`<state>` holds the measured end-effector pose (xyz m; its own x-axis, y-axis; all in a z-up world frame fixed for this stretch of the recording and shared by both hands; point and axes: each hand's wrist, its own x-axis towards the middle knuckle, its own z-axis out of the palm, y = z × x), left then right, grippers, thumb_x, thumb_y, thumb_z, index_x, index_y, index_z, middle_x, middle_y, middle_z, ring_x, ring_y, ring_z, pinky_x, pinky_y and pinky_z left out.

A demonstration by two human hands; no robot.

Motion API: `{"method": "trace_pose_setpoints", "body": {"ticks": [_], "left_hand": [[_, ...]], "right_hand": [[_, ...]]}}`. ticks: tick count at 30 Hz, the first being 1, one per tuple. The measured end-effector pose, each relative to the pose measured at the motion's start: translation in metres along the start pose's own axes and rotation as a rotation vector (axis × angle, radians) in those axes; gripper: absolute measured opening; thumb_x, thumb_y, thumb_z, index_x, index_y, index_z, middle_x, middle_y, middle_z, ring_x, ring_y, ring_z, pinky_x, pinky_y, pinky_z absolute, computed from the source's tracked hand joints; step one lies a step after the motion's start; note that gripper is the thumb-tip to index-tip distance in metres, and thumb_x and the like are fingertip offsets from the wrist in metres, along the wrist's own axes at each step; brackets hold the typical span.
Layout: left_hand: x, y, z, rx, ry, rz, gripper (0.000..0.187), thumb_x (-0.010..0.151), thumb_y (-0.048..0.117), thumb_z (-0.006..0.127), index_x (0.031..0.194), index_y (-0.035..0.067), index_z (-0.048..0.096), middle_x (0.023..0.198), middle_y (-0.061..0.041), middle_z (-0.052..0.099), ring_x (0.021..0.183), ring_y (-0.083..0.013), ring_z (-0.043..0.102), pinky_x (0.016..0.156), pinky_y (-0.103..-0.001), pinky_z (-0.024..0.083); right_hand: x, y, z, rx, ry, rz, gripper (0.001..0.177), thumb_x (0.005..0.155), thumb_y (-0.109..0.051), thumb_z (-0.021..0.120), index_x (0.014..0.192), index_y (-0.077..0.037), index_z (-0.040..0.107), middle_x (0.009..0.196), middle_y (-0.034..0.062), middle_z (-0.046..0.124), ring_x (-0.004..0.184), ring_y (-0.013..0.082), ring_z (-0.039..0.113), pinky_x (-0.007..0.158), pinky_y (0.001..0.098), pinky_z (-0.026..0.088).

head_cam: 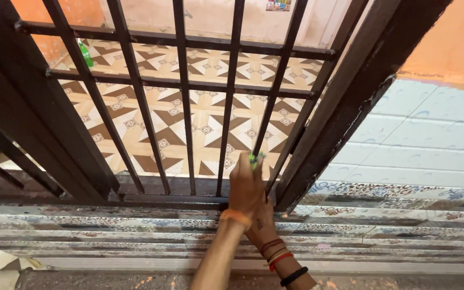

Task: The person wipes the metal bars of a security gate using a patterned cloth. They systematically clean the vertical and horizontal bars, moving from top to bottom and side to side.

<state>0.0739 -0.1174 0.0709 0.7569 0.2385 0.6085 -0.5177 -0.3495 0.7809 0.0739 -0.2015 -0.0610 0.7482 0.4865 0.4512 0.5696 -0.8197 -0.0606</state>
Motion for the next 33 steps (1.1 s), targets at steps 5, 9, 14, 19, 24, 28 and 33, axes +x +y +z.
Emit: {"method": "trace_pose_setpoints", "body": {"ticks": [5,9,14,19,24,28,33], "left_hand": [[-0.033,-0.037,-0.001,0.094,-0.199,-0.339,0.032,0.108,0.029,0.047,0.098,-0.001,0.052,0.073,-0.008,0.059,0.060,-0.0218,0.063,0.050,-0.035,0.052],[-0.054,-0.050,-0.005,0.162,-0.207,-0.280,0.042,0.105,0.028,0.048,0.132,-0.004,0.045,0.101,-0.014,0.058,0.093,-0.0245,0.064,0.081,-0.041,0.057],[-0.058,-0.042,-0.006,0.069,-0.180,-0.206,0.057,0.092,0.015,0.056,0.142,-0.007,0.039,0.121,-0.020,0.054,0.115,-0.0291,0.057,0.100,-0.047,0.048],[-0.021,0.024,-0.005,-0.074,-0.035,-0.186,0.055,0.099,0.012,0.047,0.152,-0.003,0.040,0.132,-0.019,0.058,0.117,-0.0300,0.062,0.103,-0.044,0.051],[0.042,0.088,-0.012,-0.128,0.130,0.130,0.046,0.108,0.022,0.047,0.143,-0.008,0.049,0.119,-0.022,0.063,0.106,-0.0325,0.065,0.092,-0.044,0.053],[0.042,0.063,-0.005,-0.095,0.036,-0.028,0.039,0.107,0.030,0.038,0.115,-0.002,0.059,0.093,-0.014,0.061,0.078,-0.0242,0.060,0.068,-0.039,0.051],[-0.026,-0.018,-0.005,0.236,0.019,0.016,0.023,0.103,0.024,0.053,0.108,0.002,0.059,0.092,-0.010,0.063,0.084,-0.0261,0.062,0.074,-0.041,0.050]], "right_hand": [[-0.001,-0.003,-0.011,0.039,-0.146,0.093,0.070,0.087,-0.031,0.064,0.148,-0.004,0.044,0.140,0.0190,0.048,0.132,0.0373,0.037,0.097,0.0545,0.037],[-0.002,-0.004,-0.013,-0.026,-0.113,0.065,0.066,0.087,-0.037,0.065,0.141,-0.003,0.046,0.142,0.0233,0.045,0.138,0.0396,0.033,0.098,0.0544,0.037],[-0.001,0.000,-0.001,-0.132,-0.294,0.092,0.069,0.092,-0.041,0.058,0.150,-0.010,0.035,0.152,0.0233,0.038,0.145,0.0389,0.024,0.107,0.0594,0.032],[-0.027,0.025,0.060,0.650,0.035,0.144,0.066,0.103,-0.031,0.050,0.156,0.000,0.027,0.155,0.0249,0.041,0.145,0.0311,0.033,0.120,0.0528,0.024],[-0.030,0.040,0.085,1.468,0.058,0.048,0.052,0.115,-0.037,0.049,0.152,-0.002,0.049,0.150,0.0212,0.062,0.145,0.0336,0.057,0.127,0.0485,0.035],[-0.020,0.014,0.035,0.633,0.166,0.179,0.072,0.088,-0.031,0.070,0.147,-0.002,0.040,0.146,0.0178,0.047,0.137,0.0334,0.043,0.117,0.0493,0.030],[-0.009,-0.003,-0.009,0.197,0.163,0.004,0.067,0.086,-0.032,0.070,0.144,-0.005,0.049,0.140,0.0153,0.051,0.133,0.0334,0.043,0.101,0.0530,0.038]]}}
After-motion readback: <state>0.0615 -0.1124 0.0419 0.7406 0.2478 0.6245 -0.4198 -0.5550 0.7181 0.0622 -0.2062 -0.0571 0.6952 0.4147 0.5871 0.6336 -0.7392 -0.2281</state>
